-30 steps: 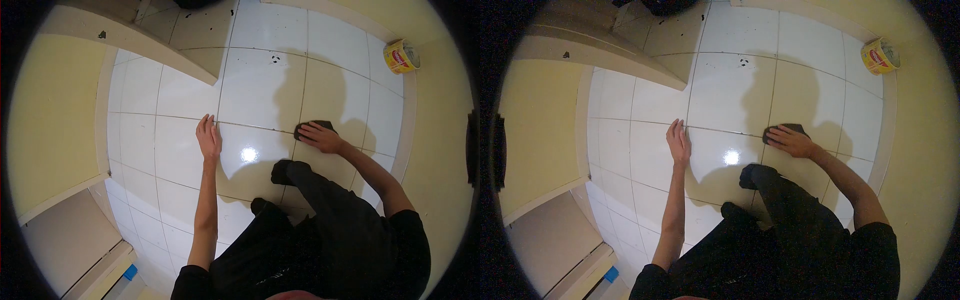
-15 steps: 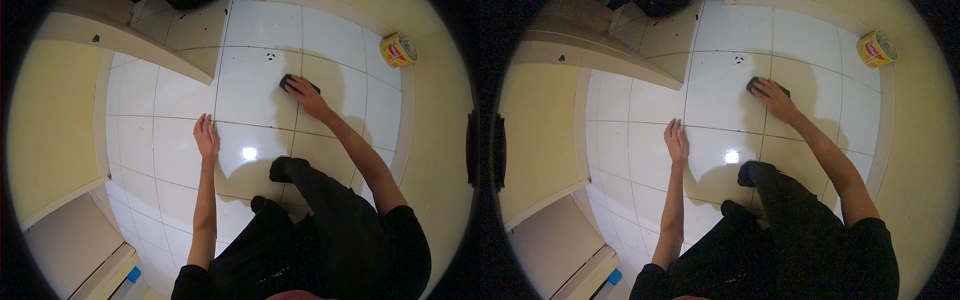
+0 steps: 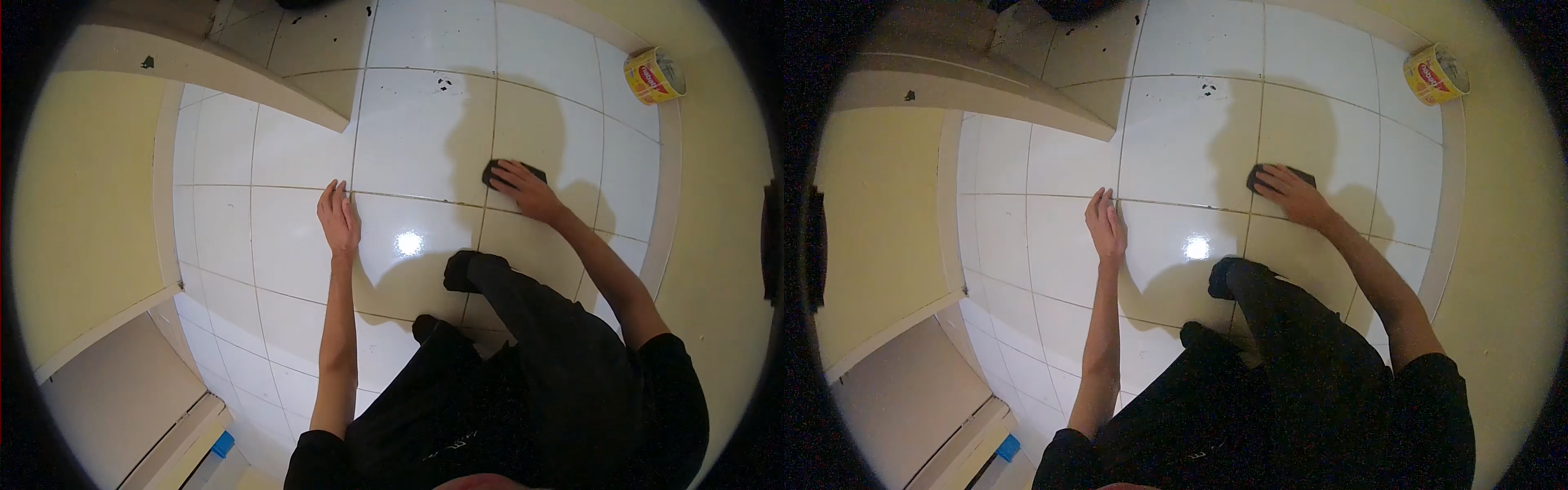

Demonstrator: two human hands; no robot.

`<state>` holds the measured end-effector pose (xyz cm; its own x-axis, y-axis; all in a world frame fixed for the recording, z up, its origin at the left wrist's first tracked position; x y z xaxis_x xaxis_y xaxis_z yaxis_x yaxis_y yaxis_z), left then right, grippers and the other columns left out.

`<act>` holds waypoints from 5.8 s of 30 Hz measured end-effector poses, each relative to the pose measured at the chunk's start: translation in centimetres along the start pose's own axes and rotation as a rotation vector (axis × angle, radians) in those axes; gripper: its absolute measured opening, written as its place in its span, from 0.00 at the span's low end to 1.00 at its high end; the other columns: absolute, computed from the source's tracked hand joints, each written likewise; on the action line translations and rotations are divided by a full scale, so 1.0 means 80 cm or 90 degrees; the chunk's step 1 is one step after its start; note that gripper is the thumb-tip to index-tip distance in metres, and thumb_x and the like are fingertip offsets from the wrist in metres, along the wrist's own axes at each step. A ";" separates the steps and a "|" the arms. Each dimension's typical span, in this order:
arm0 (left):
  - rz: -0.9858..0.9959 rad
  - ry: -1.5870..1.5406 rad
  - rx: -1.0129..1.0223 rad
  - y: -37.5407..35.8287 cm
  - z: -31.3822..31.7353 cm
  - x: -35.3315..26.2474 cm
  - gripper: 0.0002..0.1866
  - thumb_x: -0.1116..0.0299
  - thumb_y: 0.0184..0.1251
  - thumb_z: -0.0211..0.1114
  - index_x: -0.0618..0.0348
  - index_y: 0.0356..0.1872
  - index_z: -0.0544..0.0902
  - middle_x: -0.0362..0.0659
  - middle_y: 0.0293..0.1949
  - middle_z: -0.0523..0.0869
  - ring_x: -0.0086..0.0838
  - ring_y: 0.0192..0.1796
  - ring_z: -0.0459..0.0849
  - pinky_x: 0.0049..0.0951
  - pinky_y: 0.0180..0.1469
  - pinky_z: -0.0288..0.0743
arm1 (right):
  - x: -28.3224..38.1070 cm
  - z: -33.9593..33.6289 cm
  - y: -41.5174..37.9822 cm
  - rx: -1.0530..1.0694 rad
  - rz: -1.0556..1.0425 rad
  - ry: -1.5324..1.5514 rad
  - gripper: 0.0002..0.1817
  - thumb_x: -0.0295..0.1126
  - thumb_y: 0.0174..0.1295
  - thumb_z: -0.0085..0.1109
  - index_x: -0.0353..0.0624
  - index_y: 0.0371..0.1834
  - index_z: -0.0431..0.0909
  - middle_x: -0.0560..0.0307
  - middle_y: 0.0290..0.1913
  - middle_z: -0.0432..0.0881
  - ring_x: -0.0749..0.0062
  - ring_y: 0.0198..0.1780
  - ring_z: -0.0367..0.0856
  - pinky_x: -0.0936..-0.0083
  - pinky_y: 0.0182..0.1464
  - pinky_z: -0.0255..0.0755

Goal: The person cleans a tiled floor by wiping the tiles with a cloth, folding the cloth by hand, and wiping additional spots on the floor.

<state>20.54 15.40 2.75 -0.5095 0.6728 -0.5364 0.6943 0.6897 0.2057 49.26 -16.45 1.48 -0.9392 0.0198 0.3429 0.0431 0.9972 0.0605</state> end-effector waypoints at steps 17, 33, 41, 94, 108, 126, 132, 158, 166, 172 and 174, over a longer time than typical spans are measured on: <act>-0.003 -0.009 0.007 -0.001 -0.001 -0.001 0.22 0.64 0.86 0.46 0.59 0.70 0.79 0.50 0.74 0.74 0.48 0.75 0.69 0.48 0.78 0.59 | -0.065 -0.046 0.099 -0.121 0.102 0.021 0.40 0.09 0.54 0.54 0.41 0.76 0.72 0.48 0.78 0.69 0.50 0.84 0.58 0.49 0.88 0.50; -0.020 -0.003 0.014 -0.002 0.001 0.002 0.23 0.61 0.88 0.43 0.58 0.71 0.79 0.51 0.74 0.74 0.49 0.75 0.69 0.49 0.79 0.60 | 0.038 0.011 -0.021 -0.053 0.039 0.015 0.38 0.14 0.54 0.59 0.44 0.73 0.75 0.47 0.79 0.70 0.49 0.83 0.61 0.49 0.86 0.56; -0.008 -0.009 0.011 -0.001 -0.001 0.001 0.23 0.61 0.88 0.44 0.58 0.71 0.78 0.51 0.74 0.74 0.48 0.76 0.69 0.49 0.79 0.59 | -0.039 -0.015 0.075 -0.044 0.028 -0.027 0.38 0.15 0.55 0.59 0.44 0.74 0.74 0.48 0.78 0.69 0.50 0.84 0.60 0.53 0.87 0.55; -0.018 0.000 0.005 0.000 -0.001 -0.001 0.21 0.66 0.86 0.48 0.60 0.70 0.79 0.51 0.73 0.76 0.48 0.74 0.71 0.48 0.77 0.60 | -0.036 -0.020 0.092 -0.123 0.048 -0.015 0.34 0.16 0.63 0.58 0.45 0.75 0.75 0.50 0.79 0.70 0.52 0.83 0.61 0.52 0.86 0.57; -0.012 -0.003 0.009 0.000 -0.001 0.000 0.21 0.66 0.86 0.47 0.59 0.70 0.79 0.50 0.74 0.74 0.48 0.75 0.69 0.48 0.78 0.61 | -0.037 -0.020 0.098 -0.159 0.091 -0.029 0.38 0.17 0.59 0.61 0.48 0.77 0.73 0.51 0.79 0.70 0.52 0.83 0.62 0.53 0.86 0.56; -0.008 -0.002 0.007 0.001 -0.001 0.002 0.21 0.65 0.86 0.48 0.58 0.70 0.79 0.50 0.73 0.75 0.48 0.74 0.70 0.48 0.78 0.60 | 0.005 -0.020 0.023 -0.102 0.007 0.024 0.43 0.11 0.51 0.58 0.45 0.76 0.73 0.48 0.81 0.66 0.50 0.85 0.58 0.49 0.86 0.54; -0.022 0.000 0.006 -0.001 0.000 0.003 0.21 0.65 0.86 0.48 0.57 0.70 0.79 0.49 0.74 0.75 0.48 0.75 0.69 0.48 0.78 0.61 | 0.063 0.012 -0.058 0.065 0.031 0.020 0.44 0.13 0.50 0.59 0.50 0.77 0.73 0.48 0.81 0.67 0.49 0.85 0.59 0.47 0.86 0.56; -0.011 0.007 0.004 -0.001 0.000 0.003 0.21 0.65 0.86 0.48 0.59 0.70 0.80 0.51 0.73 0.75 0.49 0.74 0.70 0.48 0.77 0.62 | -0.026 -0.025 0.093 -0.138 0.070 -0.008 0.37 0.12 0.59 0.56 0.47 0.76 0.75 0.50 0.78 0.70 0.51 0.83 0.62 0.51 0.86 0.56; -0.009 0.004 0.006 0.000 -0.002 0.001 0.21 0.65 0.85 0.48 0.59 0.70 0.79 0.50 0.73 0.75 0.48 0.75 0.70 0.48 0.77 0.61 | -0.026 -0.024 0.093 -0.147 0.063 -0.001 0.37 0.12 0.60 0.55 0.47 0.76 0.75 0.48 0.78 0.71 0.50 0.83 0.63 0.51 0.86 0.56; -0.013 -0.001 0.005 -0.001 0.000 0.002 0.21 0.66 0.85 0.48 0.58 0.70 0.79 0.50 0.73 0.75 0.47 0.74 0.70 0.48 0.78 0.60 | -0.027 -0.022 0.093 -0.144 0.052 -0.042 0.40 0.15 0.53 0.61 0.46 0.75 0.74 0.48 0.77 0.71 0.51 0.83 0.62 0.54 0.87 0.54; -0.012 -0.003 0.005 -0.001 -0.001 0.002 0.21 0.66 0.85 0.48 0.58 0.70 0.79 0.49 0.74 0.75 0.47 0.74 0.70 0.48 0.78 0.60 | -0.027 -0.022 0.092 -0.150 0.049 -0.044 0.40 0.15 0.53 0.61 0.46 0.75 0.74 0.48 0.77 0.71 0.51 0.83 0.62 0.54 0.87 0.54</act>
<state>20.38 15.45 2.68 -0.5194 0.6588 -0.5443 0.6893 0.6994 0.1888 52.18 -9.31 2.86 -0.9506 0.1082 0.2909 0.1862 0.9487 0.2556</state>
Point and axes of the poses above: each hand's wrist, its own y-axis towards the middle knuckle, its own z-axis out of the palm, x = y × z, the point moved 6 cm from there along y, towards the middle knuckle
